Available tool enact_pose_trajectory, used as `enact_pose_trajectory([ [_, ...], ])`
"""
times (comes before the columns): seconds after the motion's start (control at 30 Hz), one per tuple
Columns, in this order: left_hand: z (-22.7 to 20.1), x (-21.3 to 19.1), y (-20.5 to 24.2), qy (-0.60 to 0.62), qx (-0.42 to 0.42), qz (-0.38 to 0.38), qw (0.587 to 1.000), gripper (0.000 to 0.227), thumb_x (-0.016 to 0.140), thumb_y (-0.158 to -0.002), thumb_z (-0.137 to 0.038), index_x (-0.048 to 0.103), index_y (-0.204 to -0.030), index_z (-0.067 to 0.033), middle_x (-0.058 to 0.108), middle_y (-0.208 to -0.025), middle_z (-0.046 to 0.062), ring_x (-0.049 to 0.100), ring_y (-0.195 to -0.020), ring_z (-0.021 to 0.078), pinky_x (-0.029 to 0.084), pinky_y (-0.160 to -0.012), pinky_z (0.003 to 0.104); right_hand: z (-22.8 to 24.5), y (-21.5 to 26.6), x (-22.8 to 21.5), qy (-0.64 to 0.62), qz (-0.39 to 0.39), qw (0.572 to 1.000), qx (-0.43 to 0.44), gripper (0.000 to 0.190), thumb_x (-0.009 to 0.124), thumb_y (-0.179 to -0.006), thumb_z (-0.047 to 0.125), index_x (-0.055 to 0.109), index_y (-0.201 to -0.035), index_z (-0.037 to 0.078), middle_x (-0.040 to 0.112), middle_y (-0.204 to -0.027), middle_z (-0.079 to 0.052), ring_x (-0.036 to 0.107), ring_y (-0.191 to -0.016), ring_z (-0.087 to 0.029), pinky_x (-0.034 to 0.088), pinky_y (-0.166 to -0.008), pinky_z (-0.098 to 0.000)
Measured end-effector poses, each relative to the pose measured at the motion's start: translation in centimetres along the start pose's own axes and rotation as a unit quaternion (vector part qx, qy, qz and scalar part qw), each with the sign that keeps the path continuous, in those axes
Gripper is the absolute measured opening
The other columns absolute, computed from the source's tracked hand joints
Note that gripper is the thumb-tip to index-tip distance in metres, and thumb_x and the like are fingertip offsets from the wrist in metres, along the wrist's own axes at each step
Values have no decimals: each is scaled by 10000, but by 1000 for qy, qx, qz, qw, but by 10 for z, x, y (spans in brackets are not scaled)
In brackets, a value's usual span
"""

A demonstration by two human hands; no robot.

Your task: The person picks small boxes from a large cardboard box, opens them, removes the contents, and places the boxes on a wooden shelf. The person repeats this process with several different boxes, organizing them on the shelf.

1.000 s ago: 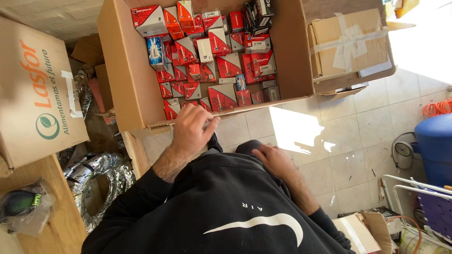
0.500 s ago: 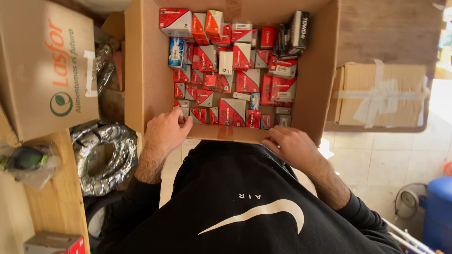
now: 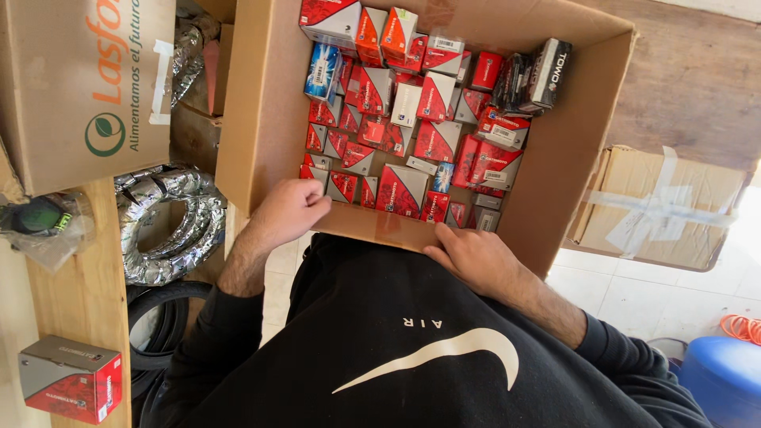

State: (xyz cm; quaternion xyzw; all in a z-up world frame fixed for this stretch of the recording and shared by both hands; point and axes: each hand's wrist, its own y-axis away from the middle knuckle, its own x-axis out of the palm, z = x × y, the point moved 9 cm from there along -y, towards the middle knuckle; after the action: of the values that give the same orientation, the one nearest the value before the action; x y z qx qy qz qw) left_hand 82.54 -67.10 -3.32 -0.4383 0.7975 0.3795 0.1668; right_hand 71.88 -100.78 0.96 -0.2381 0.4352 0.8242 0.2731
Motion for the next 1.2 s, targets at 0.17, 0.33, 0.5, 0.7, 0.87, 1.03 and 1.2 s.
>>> enact_pose_trajectory([
  [0.17,-30,14,-8,-161,-6,95,982,377,727,-1113,-458,645,-919,-145,786,-817,234,846,-946,511,622,-829,630,35,-54,-15,-42,94,994,-35,567,393,-1301,622,672,-1328,130,870,-1250,-214,882,-1142,-509,726,-949,-629],
  [0.33,-37,24,-13,-166,1,155,974,376,658,-1171,-510,703,-1009,-173,881,-940,200,896,-1060,485,683,-935,594,16,-142,-9,34,94,995,-14,528,540,-1232,626,728,-1482,200,805,-1542,-154,851,-1284,-499,726,-1050,-642],
  [0.5,-47,9,-15,-92,27,171,981,427,683,-1194,-517,626,-943,-177,832,-842,182,890,-954,469,679,-857,556,-15,-206,-65,94,-193,972,96,746,994,-1020,253,516,-1564,75,219,-1962,-255,824,-1286,-537,775,-1021,-629],
  [0.7,-59,-3,-15,-60,42,201,977,476,711,-1201,-558,622,-961,-157,841,-855,201,886,-965,486,669,-858,588,-63,-255,-39,189,-263,940,106,447,829,-1101,185,542,-1444,185,486,-1739,-126,907,-824,-304,800,-806,-499],
  [0.87,-50,-10,-15,0,35,156,987,430,766,-1144,-561,648,-1048,-159,842,-973,205,869,-1057,507,658,-913,601,-64,-205,-38,41,-212,972,98,973,980,-863,389,428,-1658,279,550,-1593,-68,875,-971,-563,738,-965,-710],
  [1.03,-46,-13,-17,177,73,58,980,596,865,-1114,-555,627,-1468,-140,772,-1339,190,853,-1071,390,675,-920,545,41,-85,-98,-174,-373,910,-56,1244,1071,-764,22,451,-1842,42,538,-1642,-215,794,-688,-315,699,-682,-446],
  [1.2,-78,-2,-2,479,172,137,850,773,868,-1165,-281,490,-1803,-62,686,-1607,257,731,-1468,346,670,-1165,481,110,-23,-69,-181,-600,774,-86,992,1258,-689,350,775,-1492,24,625,-1467,-240,724,-1360,-449,686,-1150,-473],
])
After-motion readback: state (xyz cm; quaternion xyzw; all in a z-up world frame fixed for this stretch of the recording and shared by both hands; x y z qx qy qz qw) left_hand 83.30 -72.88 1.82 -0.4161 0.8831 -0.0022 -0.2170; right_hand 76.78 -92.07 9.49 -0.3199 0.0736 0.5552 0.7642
